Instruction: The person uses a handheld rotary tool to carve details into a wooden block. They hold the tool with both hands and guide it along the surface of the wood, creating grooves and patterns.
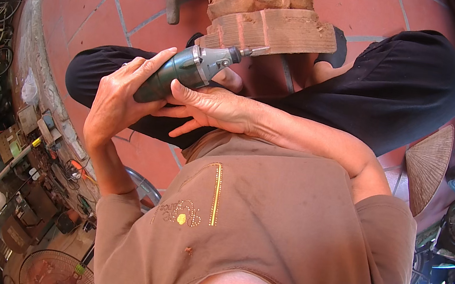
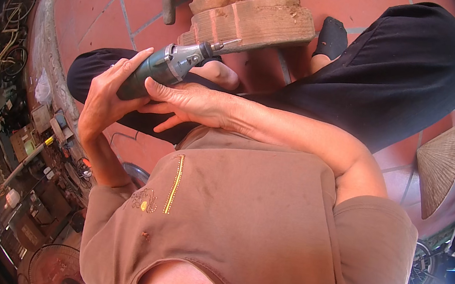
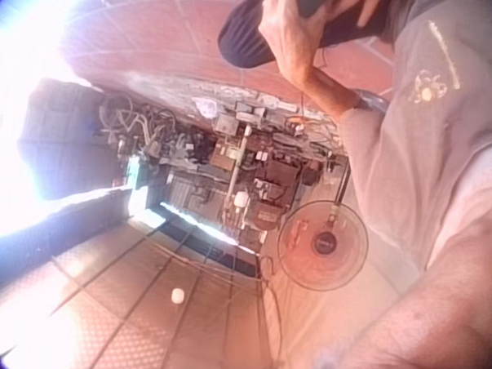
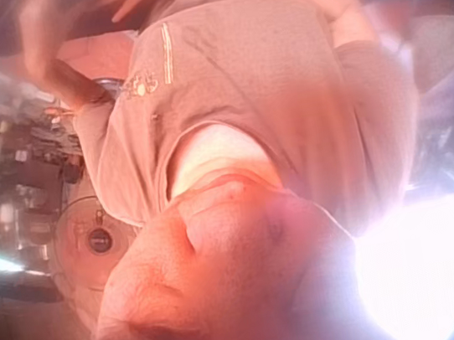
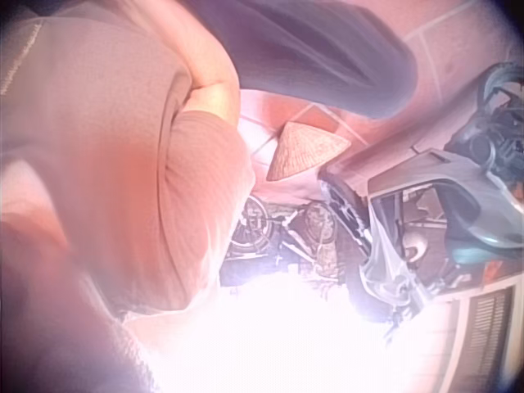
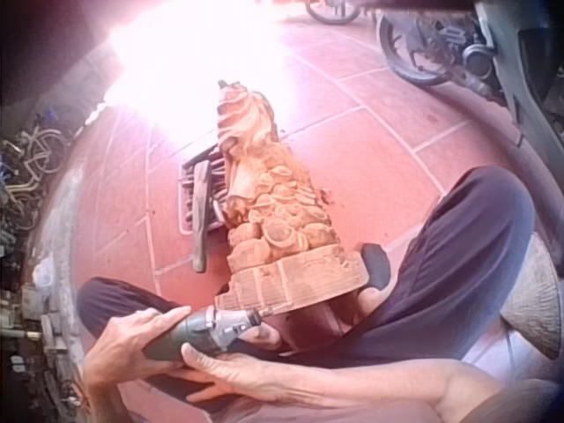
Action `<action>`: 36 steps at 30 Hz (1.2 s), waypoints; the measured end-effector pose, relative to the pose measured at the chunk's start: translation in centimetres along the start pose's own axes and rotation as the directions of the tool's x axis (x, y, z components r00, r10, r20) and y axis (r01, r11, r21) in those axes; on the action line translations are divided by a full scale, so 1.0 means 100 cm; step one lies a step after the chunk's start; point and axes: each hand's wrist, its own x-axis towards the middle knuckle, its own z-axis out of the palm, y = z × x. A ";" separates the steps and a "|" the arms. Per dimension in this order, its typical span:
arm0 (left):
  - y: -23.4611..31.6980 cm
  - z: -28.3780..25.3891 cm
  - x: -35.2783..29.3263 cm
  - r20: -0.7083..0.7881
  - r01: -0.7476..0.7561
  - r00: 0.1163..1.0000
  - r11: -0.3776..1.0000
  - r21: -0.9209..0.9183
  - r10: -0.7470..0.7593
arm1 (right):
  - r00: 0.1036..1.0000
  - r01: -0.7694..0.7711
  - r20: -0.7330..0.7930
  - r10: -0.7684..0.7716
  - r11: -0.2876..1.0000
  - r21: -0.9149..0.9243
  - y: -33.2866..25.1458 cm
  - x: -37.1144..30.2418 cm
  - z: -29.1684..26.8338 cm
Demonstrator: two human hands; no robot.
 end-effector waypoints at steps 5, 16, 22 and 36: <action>0.000 -0.001 0.000 0.002 0.003 1.000 1.000 -0.006 -0.003 | 1.000 0.000 0.002 0.000 1.000 0.011 -0.001 0.000 0.000; 0.001 -0.002 0.002 0.003 0.021 1.000 1.000 -0.016 -0.021 | 1.000 0.018 -0.012 -0.017 0.999 0.028 -0.001 0.003 -0.003; 0.000 -0.002 0.003 -0.007 0.013 1.000 1.000 -0.016 -0.013 | 1.000 0.026 -0.018 -0.025 0.999 0.034 0.000 0.005 -0.004; -0.005 -0.002 0.004 -0.012 0.024 1.000 1.000 -0.008 -0.024 | 1.000 0.016 -0.011 -0.015 0.999 0.035 -0.001 0.011 -0.006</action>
